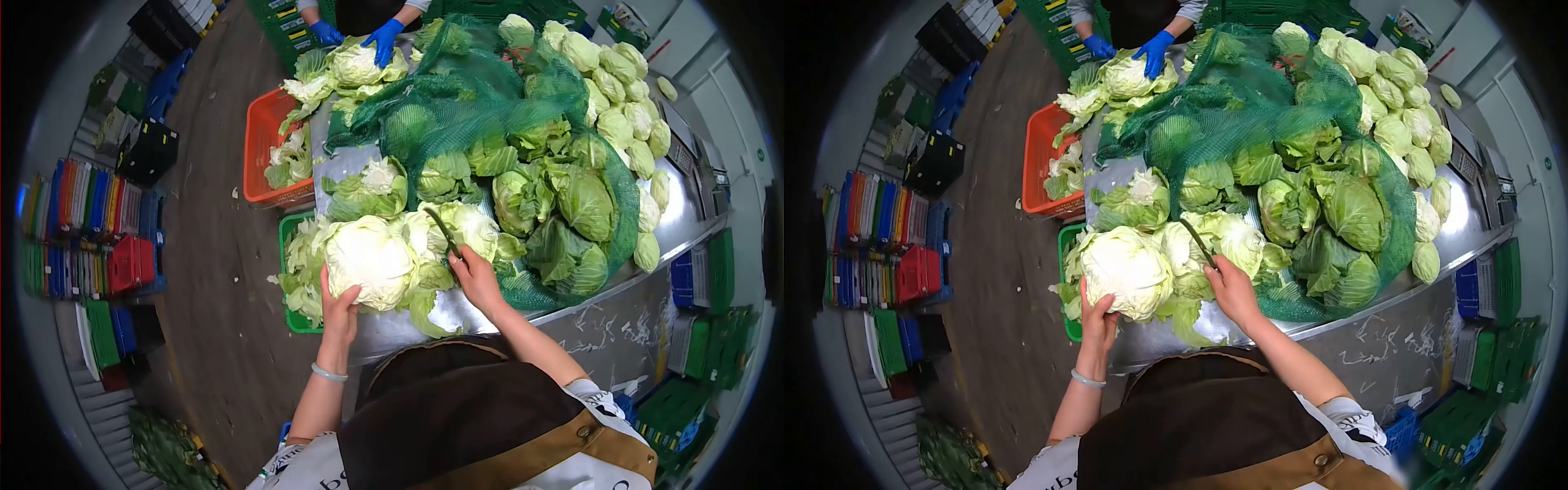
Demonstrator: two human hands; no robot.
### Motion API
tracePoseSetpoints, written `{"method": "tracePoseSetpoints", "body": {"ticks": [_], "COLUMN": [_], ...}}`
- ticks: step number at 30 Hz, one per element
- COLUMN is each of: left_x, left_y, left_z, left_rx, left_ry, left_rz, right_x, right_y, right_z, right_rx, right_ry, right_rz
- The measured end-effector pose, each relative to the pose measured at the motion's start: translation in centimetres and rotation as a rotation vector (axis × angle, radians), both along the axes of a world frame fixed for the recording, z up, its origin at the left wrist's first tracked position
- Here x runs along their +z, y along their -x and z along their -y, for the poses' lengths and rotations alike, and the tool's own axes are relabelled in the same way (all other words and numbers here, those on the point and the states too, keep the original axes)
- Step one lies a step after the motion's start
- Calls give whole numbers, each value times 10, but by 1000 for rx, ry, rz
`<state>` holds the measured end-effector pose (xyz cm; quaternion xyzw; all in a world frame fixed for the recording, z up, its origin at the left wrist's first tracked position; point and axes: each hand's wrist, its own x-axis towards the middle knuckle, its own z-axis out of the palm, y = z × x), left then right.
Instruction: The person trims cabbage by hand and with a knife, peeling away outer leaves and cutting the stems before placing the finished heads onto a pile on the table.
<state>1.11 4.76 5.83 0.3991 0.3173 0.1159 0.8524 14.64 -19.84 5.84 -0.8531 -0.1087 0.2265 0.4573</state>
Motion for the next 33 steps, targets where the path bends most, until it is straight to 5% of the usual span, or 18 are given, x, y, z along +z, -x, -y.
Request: {"method": "tracePoseSetpoints", "body": {"ticks": [3,6,10,14,17,18,19,21,24,32,33], "left_x": [1,4,-10,-15,-8,-2,5,15,2,19,21], "left_y": [-3,-8,-4,4,-3,-7,-11,-18,-20,-15,-16], "left_z": [5,17,10,4,5,9,15,25,25,33,33], "left_rx": [-39,-52,-64,-183,-223,-185,-165,-128,-57,-111,-105], "left_ry": [-39,52,343,392,115,130,78,-24,186,530,581], "left_rz": [107,273,208,317,303,313,322,340,273,323,343], "right_x": [54,50,54,-18,60,77,76,83,87,-2,8], "right_y": [10,21,8,-13,9,15,23,24,15,-4,-2], "right_z": [-25,-44,-16,2,-10,-9,-14,-20,-8,7,3], "right_rx": [-29,-86,-250,-222,-200,-127,-54,-67,-225,-391,-326], "right_ry": [-193,-389,-585,-220,-405,-375,-360,-357,-598,-415,-344], "right_rz": [103,216,-488,-69,58,-139,128,183,-433,-275,-61]}}
